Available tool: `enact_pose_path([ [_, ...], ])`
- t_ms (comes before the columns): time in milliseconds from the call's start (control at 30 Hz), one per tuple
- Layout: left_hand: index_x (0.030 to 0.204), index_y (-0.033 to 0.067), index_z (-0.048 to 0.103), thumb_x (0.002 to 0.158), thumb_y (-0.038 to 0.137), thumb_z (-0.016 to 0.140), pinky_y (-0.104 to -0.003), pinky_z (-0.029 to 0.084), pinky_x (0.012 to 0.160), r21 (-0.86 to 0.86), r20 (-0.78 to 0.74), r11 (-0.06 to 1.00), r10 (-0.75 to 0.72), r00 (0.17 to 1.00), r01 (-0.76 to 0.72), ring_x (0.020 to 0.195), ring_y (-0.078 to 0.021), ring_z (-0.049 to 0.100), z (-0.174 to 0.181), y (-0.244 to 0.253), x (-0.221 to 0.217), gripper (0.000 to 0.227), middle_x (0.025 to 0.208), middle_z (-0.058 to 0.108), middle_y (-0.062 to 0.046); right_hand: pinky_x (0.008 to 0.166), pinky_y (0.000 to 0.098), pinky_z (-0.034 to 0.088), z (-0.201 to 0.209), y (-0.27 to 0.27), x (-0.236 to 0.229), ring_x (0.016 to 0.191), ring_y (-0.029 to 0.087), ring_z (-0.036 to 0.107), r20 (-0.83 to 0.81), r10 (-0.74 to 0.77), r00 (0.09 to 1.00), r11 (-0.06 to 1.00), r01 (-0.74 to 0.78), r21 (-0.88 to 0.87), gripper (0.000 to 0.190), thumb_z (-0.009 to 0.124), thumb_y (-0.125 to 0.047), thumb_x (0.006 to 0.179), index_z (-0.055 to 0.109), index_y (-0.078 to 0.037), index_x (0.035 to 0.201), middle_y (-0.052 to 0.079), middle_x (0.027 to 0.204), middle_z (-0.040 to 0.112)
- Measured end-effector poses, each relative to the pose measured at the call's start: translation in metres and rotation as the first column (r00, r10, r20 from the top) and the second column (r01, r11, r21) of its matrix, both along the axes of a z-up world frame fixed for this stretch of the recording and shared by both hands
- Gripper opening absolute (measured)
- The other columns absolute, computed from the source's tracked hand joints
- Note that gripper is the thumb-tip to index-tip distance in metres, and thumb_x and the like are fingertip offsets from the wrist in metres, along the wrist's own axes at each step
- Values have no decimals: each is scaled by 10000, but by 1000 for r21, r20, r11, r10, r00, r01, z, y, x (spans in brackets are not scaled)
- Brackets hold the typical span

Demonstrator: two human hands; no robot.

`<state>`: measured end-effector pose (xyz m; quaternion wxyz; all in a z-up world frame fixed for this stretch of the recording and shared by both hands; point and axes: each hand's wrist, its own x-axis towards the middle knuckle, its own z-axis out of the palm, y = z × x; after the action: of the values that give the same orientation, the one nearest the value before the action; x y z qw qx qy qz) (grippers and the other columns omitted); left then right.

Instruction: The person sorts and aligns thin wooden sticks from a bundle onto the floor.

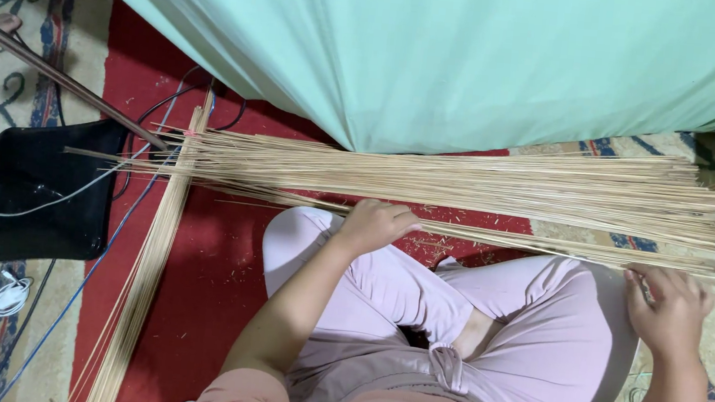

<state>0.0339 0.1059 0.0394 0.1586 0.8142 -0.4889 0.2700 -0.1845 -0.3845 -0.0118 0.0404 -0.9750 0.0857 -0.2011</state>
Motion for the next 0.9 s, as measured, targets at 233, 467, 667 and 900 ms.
enact_pose_path([
  [233, 886, 215, 686, 1026, 402, 628, -387, 429, 367, -15, -41, 998, 55, 998, -56, 478, -244, 587, 1, -41, -19, 240, 742, 613, 39, 1145, 424, 275, 36, 117, 56, 1095, 189, 699, 180, 169, 969, 983, -154, -96, 212, 809, -252, 996, 772, -240, 1205, -31, 1132, 774],
  [467, 850, 238, 695, 1011, 388, 672, -337, 446, 404, -78, -46, 997, 0, 999, -4, 503, -173, 597, -4, -48, -25, 221, 706, 619, 59, 705, 392, 330, 15, 155, 74, 780, 200, 580, 227, 367, 902, 926, -377, 2, 168, 813, -218, 954, 763, -226, 1115, -29, 852, 632],
  [667, 816, 236, 648, 1015, 358, 676, -332, 396, 391, -1, -10, 995, 98, 995, -98, 520, -162, 589, 8, 10, -5, 235, 687, 594, 55, 938, 402, 320, 5, 82, 56, 971, 208, 620, 188, 232, 954, 949, -264, 173, 137, 822, -162, 976, 787, -187, 1106, -16, 1018, 705],
  [900, 743, 196, 592, 993, 399, 710, -336, 404, 432, -25, -97, 988, 147, 984, -150, 542, -161, 599, 9, 30, 4, 343, 665, 613, 55, 1005, 386, 326, 1, 77, 47, 951, 179, 628, 200, 186, 962, 971, -211, 113, 192, 818, -227, 1002, 782, -195, 1187, -31, 1003, 715],
])
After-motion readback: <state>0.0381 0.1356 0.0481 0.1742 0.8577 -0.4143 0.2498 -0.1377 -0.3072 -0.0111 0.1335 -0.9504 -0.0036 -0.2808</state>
